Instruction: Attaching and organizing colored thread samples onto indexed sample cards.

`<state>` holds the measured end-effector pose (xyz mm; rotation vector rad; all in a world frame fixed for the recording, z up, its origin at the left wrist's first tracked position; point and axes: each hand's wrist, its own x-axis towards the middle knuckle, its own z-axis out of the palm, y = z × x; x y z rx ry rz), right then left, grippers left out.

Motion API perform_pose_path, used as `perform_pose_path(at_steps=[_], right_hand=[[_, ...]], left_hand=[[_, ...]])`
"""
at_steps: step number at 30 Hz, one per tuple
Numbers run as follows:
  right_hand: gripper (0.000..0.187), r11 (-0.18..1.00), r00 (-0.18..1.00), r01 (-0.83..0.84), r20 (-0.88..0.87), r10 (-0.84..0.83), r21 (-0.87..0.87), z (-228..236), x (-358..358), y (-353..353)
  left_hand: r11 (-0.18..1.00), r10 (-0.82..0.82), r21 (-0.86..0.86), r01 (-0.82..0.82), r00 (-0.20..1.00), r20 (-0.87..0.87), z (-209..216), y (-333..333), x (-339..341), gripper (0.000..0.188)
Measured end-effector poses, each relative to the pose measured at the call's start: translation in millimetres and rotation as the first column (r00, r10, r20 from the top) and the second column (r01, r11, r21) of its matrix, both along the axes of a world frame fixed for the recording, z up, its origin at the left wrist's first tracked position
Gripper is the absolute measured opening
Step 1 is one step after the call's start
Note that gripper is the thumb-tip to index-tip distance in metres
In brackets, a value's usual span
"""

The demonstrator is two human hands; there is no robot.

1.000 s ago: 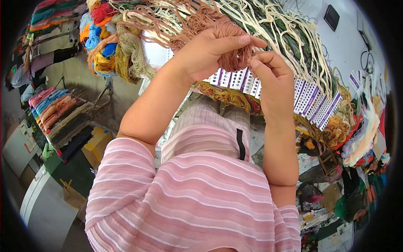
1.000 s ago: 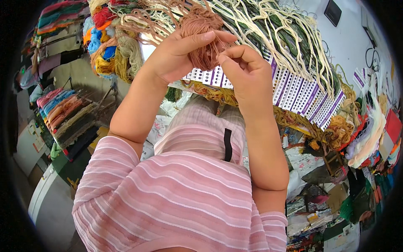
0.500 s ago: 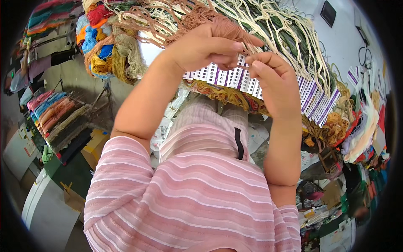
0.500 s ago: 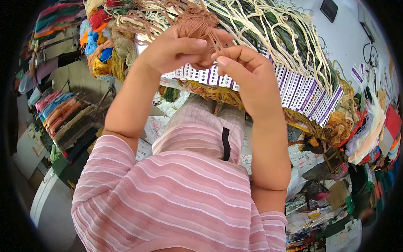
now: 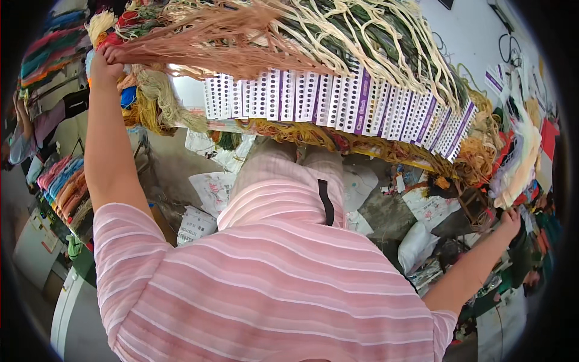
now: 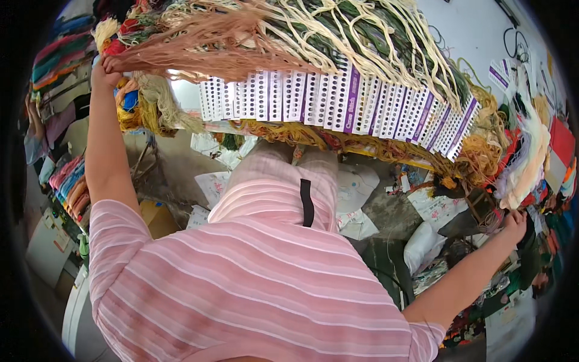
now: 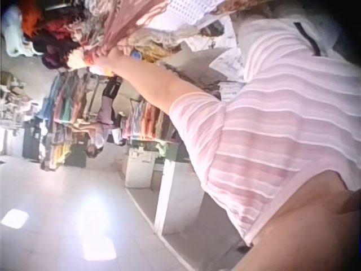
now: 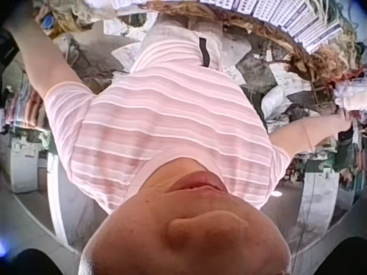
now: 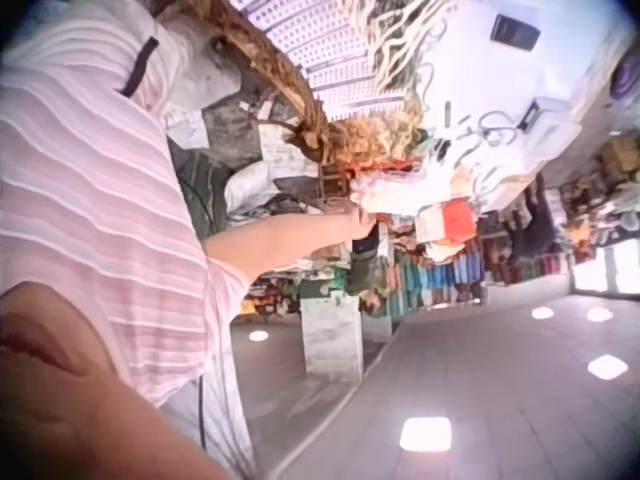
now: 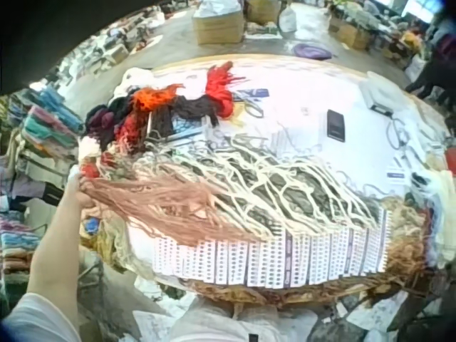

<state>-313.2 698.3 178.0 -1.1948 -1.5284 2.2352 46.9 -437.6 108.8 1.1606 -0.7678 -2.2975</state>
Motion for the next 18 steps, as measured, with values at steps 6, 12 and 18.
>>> perform_pose_path(at_steps=[6,12,18], right_hand=[[0.025,0.292,0.631,-0.707,0.389,0.671,0.644,-55,62,-245],[0.025,0.372,0.395,-0.918,0.342,0.853,0.135,-205,142,-477],[0.016,0.105,0.369,-0.875,0.508,0.778,0.473,-233,159,-513]], left_hand=[[0.697,-0.593,-0.157,0.699,0.686,0.422,-34,298,-123,0.032],[0.569,-0.713,-0.032,0.822,0.513,0.478,-150,488,-142,0.025],[0.473,-0.685,-0.125,0.872,0.453,0.571,-175,495,-151,0.021]])
